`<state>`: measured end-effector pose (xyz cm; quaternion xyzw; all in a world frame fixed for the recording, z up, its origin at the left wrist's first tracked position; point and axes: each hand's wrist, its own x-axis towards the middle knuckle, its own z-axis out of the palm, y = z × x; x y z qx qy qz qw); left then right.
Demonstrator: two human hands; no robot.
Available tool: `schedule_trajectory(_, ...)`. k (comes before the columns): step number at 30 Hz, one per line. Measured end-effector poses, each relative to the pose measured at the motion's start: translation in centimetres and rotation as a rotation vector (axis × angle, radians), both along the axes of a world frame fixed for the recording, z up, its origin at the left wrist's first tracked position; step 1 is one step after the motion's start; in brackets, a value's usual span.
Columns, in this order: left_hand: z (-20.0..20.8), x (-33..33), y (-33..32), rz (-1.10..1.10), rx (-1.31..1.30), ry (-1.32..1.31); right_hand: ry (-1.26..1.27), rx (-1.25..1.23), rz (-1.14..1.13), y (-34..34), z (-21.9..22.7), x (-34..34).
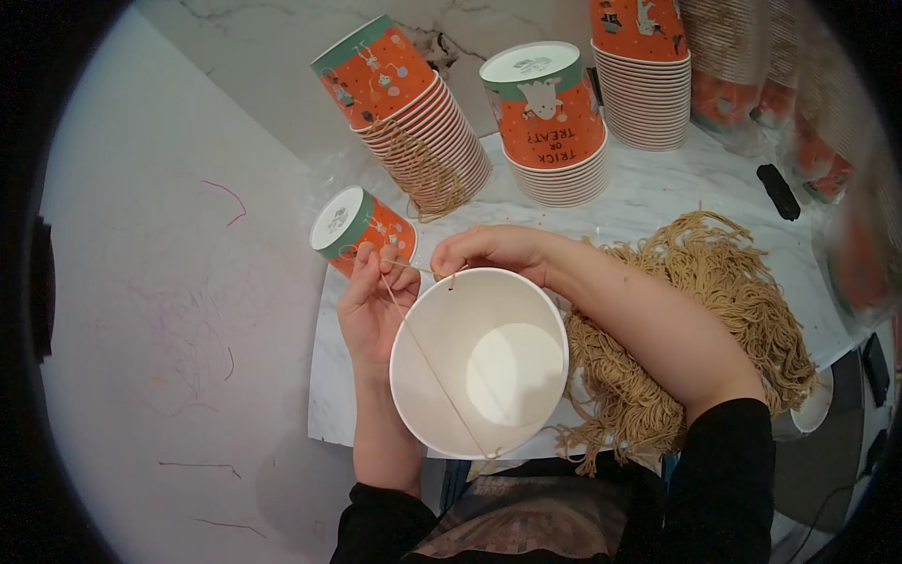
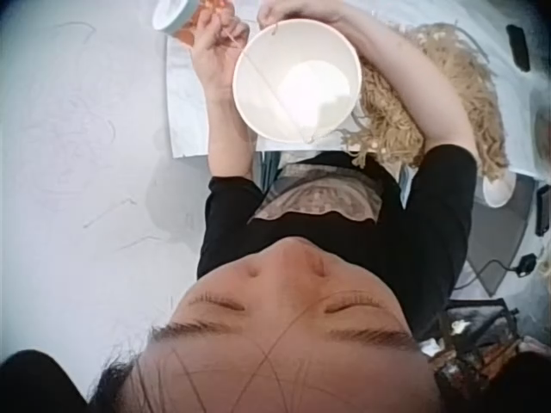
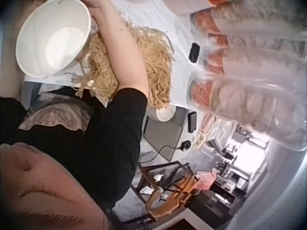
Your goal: Attaching string handles to printed paper treat buckets.
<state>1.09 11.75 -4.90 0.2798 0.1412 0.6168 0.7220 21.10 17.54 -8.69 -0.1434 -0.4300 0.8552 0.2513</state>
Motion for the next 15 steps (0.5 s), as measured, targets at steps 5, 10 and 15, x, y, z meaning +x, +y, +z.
schedule_trajectory(5,-0.4,-0.2,0.1,-0.031,0.077,-0.073,-0.019,-0.06,0.026,0.0,0.1,0.1)
schedule_trajectory(10,0.4,-0.3,-0.2,0.034,0.095,-0.042,-0.047,-0.074,0.072,0.1,0.2,0.5)
schedule_trajectory(15,0.4,-0.7,0.0,0.102,0.09,0.043,-0.072,0.1,-0.05,0.2,0.2,0.7)
